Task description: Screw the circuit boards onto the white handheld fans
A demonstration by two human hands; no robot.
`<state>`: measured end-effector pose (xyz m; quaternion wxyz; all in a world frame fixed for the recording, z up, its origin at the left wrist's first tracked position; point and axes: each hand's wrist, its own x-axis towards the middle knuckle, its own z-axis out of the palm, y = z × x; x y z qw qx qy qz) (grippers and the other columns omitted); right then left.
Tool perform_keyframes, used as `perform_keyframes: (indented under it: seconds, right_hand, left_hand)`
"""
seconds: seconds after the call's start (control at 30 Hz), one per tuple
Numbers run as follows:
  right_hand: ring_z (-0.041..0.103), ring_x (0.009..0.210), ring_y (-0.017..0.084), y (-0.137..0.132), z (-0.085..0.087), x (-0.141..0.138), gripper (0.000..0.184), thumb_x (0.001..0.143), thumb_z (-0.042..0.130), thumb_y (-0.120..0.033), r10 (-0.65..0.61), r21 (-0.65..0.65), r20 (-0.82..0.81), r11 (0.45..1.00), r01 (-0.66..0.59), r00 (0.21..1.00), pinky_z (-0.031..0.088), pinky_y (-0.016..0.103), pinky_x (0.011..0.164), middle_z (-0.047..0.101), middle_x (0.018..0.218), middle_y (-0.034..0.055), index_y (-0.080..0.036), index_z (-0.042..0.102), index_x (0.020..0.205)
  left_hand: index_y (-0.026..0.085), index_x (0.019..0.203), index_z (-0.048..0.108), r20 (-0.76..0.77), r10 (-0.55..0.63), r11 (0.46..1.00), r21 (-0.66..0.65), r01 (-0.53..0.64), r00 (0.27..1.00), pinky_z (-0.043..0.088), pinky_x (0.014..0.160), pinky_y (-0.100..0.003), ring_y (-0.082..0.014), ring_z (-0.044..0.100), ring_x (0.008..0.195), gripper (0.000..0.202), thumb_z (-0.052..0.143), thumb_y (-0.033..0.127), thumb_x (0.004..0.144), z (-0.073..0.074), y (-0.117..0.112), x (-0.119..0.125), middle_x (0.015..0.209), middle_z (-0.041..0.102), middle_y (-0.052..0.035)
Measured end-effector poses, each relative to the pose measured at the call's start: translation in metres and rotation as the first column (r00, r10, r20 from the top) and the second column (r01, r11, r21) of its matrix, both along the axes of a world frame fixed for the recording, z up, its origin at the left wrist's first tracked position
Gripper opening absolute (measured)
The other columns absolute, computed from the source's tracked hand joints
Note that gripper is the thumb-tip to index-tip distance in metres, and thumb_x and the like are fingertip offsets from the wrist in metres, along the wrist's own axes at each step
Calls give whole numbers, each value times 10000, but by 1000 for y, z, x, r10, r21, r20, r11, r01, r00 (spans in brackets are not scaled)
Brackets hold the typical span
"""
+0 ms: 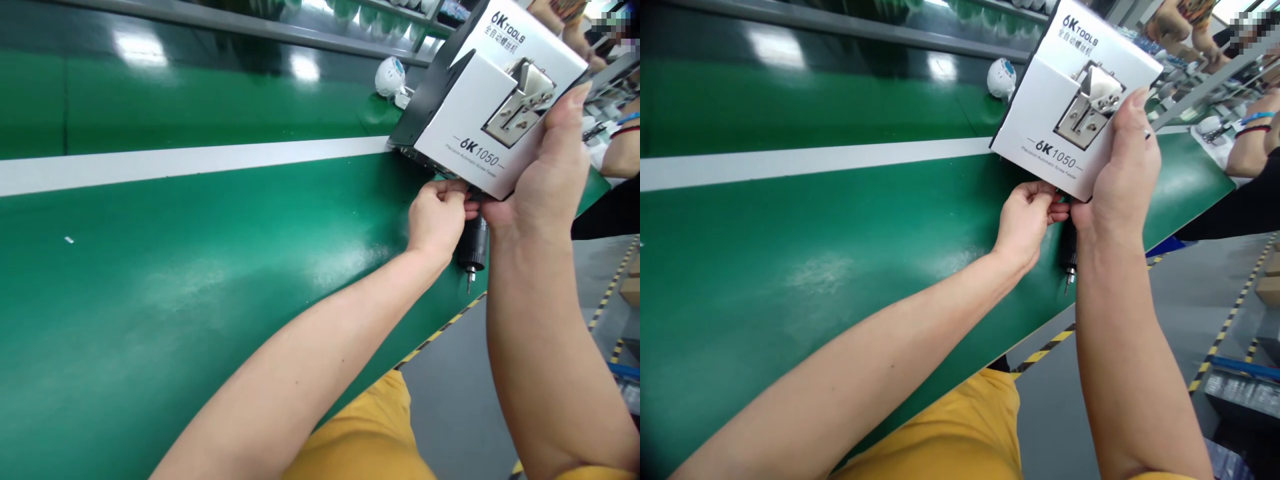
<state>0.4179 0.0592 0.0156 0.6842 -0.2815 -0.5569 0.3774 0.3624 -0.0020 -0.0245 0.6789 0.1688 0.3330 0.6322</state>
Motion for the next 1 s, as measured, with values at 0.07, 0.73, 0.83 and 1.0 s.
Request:
perform_keyframes:
  seconds: [0.07,0.73,0.83,1.0]
  right_hand:
    - [747,1040,206,1,0,1,384,1095,400,-306,-5,-1,20,1000,5,1000,593,430,1053,764,983,-2,-222,729,917]
    - [696,1108,238,9,-8,13,191,955,632,-384,1,50,6,999,-1,1000,578,421,1000,676,929,31,-202,651,904]
    - [706,1082,260,11,-11,13,251,899,710,-443,-17,54,-13,998,18,1000,585,438,979,692,891,34,-207,645,846]
    - [713,1048,253,13,-13,12,277,856,745,-469,-63,54,-21,996,64,998,598,405,910,729,994,52,-228,614,819]
  left_hand:
    - [175,780,554,94,-83,996,-27,86,992,567,781,-282,-104,636,671,187,527,128,959,5,-1,-6,801,619,-10]
    - [197,1002,584,296,-55,998,0,57,954,483,642,-214,-73,584,690,216,502,45,872,16,-26,-33,1014,607,-7]
    - [197,973,600,247,-150,987,-21,160,957,464,622,-230,-83,576,680,247,499,14,841,21,-22,-38,982,602,0]
    - [178,885,605,226,-189,978,-43,204,955,452,636,-245,-92,563,665,298,499,-51,728,21,-12,-45,877,598,9]
